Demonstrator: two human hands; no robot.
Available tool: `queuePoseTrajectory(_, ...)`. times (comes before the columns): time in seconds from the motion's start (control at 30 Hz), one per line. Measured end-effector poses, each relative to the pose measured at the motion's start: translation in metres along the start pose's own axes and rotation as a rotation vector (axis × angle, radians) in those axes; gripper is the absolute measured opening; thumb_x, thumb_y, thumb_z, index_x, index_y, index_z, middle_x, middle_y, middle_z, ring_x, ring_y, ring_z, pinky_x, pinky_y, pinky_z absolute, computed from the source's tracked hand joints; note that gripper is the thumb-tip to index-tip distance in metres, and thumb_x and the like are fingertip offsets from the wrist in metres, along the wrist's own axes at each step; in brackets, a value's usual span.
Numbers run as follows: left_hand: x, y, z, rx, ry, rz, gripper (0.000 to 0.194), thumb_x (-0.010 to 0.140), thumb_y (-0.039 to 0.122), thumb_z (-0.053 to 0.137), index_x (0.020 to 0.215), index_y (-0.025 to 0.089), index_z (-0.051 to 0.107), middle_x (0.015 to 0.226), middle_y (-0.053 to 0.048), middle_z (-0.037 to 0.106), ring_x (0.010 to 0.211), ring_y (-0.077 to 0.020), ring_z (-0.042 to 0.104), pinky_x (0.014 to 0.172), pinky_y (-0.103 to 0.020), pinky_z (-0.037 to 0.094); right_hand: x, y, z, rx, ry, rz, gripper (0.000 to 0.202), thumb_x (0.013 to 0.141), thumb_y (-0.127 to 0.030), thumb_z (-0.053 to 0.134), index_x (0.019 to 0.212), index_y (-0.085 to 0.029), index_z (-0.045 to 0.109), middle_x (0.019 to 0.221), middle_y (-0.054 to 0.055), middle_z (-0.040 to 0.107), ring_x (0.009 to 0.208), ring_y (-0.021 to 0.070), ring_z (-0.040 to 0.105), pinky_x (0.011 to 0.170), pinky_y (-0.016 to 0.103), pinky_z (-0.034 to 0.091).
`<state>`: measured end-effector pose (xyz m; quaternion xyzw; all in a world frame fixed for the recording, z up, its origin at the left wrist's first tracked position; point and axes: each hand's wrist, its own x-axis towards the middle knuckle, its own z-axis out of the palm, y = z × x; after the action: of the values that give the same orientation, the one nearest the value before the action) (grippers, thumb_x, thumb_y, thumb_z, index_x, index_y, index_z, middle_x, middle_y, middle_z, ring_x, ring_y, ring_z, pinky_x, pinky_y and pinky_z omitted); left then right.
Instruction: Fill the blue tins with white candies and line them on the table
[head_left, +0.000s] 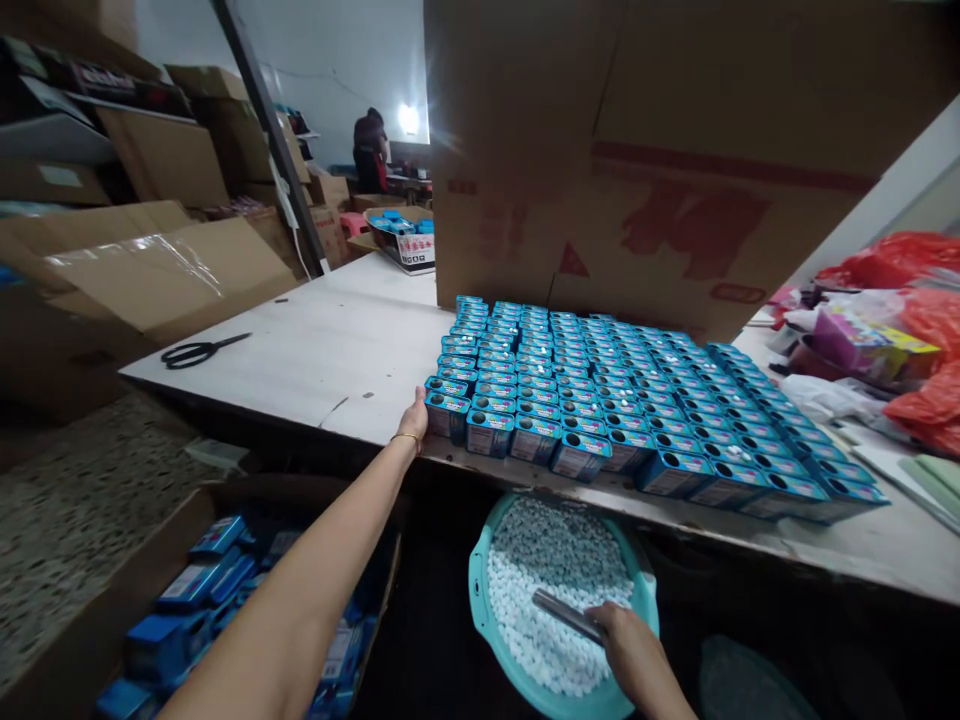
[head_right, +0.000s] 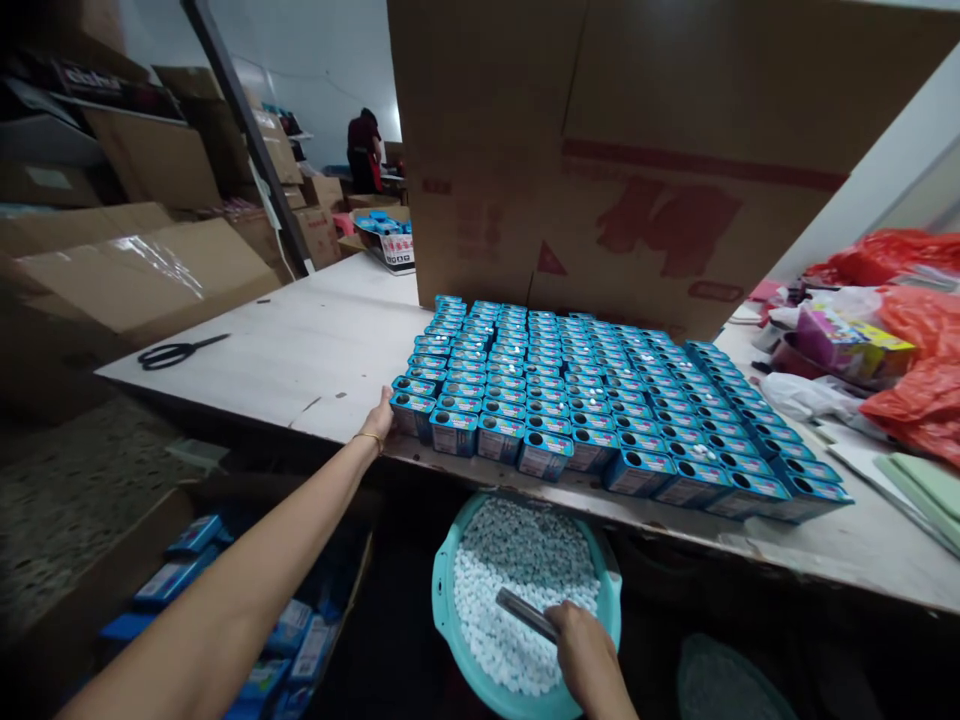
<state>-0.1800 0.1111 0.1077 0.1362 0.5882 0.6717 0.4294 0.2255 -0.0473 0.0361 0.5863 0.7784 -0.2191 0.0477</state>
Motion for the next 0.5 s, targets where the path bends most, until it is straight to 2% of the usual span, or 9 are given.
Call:
queuePoseTrajectory(0.1,-0.007,0.002,-0.007,0.028,0.079,0.089,0.04,0.073,0.046,0.054,0.093,0.012,0.062,0.089,-0.013,0.063,0.049,-0.0098,0.055,0.039,-0.017,0.035,0.002,0.001,0.003,0.001,0.035,-0.027,0.041,0.074,-0.01,0.033,0.087,-0.03,0.066,0.081,0.003,0.065,0.083,0.0162,0.059,0.068,0.023,0.039)
queuePoseTrajectory(0.17,-0.016,0.003,-0.03,0.067,0.134,0.235,0.038,0.075,0.044,0.052,0.096,0.014,0.062,0.094,-0.011,0.062,0.043,-0.0063,0.052,0.035,-0.015,0.032,0.002,0.006,0.006,-0.015,0.047,-0.052,0.044,0.075,-0.009,0.03,0.091,-0.029,0.065,0.083,0.004,0.065,0.083,0.0159,0.059,0.068,0.023,0.04)
queuePoseTrajectory(0.23,-0.026,-0.001,-0.066,0.121,0.187,0.369,0.037,0.076,0.043,0.048,0.097,0.015,0.061,0.094,-0.01,0.062,0.041,-0.0041,0.049,0.035,-0.014,0.032,0.002,0.012,0.01,-0.058,0.057,-0.037,0.048,0.074,-0.005,0.028,0.1,-0.027,0.062,0.095,0.006,0.064,0.091,0.0163,0.058,0.074,0.023,0.041)
queuePoseTrajectory(0.3,-0.038,-0.014,-0.115,0.2,0.235,0.407,0.037,0.075,0.041,0.049,0.099,0.016,0.061,0.094,-0.009,0.062,0.043,-0.0044,0.049,0.038,-0.015,0.036,0.001,0.015,0.011,-0.122,0.071,0.006,0.052,0.073,-0.003,0.027,0.108,-0.025,0.059,0.11,0.007,0.059,0.102,0.017,0.053,0.081,0.024,0.04)
queuePoseTrajectory(0.33,-0.045,-0.025,-0.143,0.26,0.275,0.377,0.037,0.072,0.041,0.051,0.099,0.017,0.061,0.093,-0.009,0.063,0.043,-0.0053,0.049,0.04,-0.016,0.038,0.001,0.014,0.011,-0.153,0.082,0.014,0.052,0.073,-0.002,0.027,0.109,-0.025,0.058,0.115,0.007,0.056,0.107,0.0172,0.051,0.084,0.025,0.039)
queuePoseTrajectory(0.4,-0.06,-0.055,-0.206,0.45,0.284,0.243,0.036,0.066,0.039,0.057,0.096,0.019,0.062,0.09,-0.006,0.065,0.05,-0.0107,0.054,0.046,-0.021,0.043,0.003,0.009,0.009,-0.201,0.102,-0.003,0.051,0.074,-0.002,0.027,0.106,-0.025,0.058,0.116,0.006,0.055,0.107,0.0168,0.05,0.083,0.025,0.04)
queuePoseTrajectory(0.5,-0.086,-0.112,-0.3,0.855,0.176,0.028,0.02,0.053,0.035,0.064,0.068,0.023,0.064,0.078,-0.005,0.067,0.079,-0.0254,0.06,0.07,-0.032,0.046,0.011,-0.001,0.006,-0.278,0.059,-0.009,0.048,0.075,-0.001,0.027,0.105,-0.024,0.058,0.105,0.007,0.06,0.092,0.017,0.058,0.075,0.026,0.043)
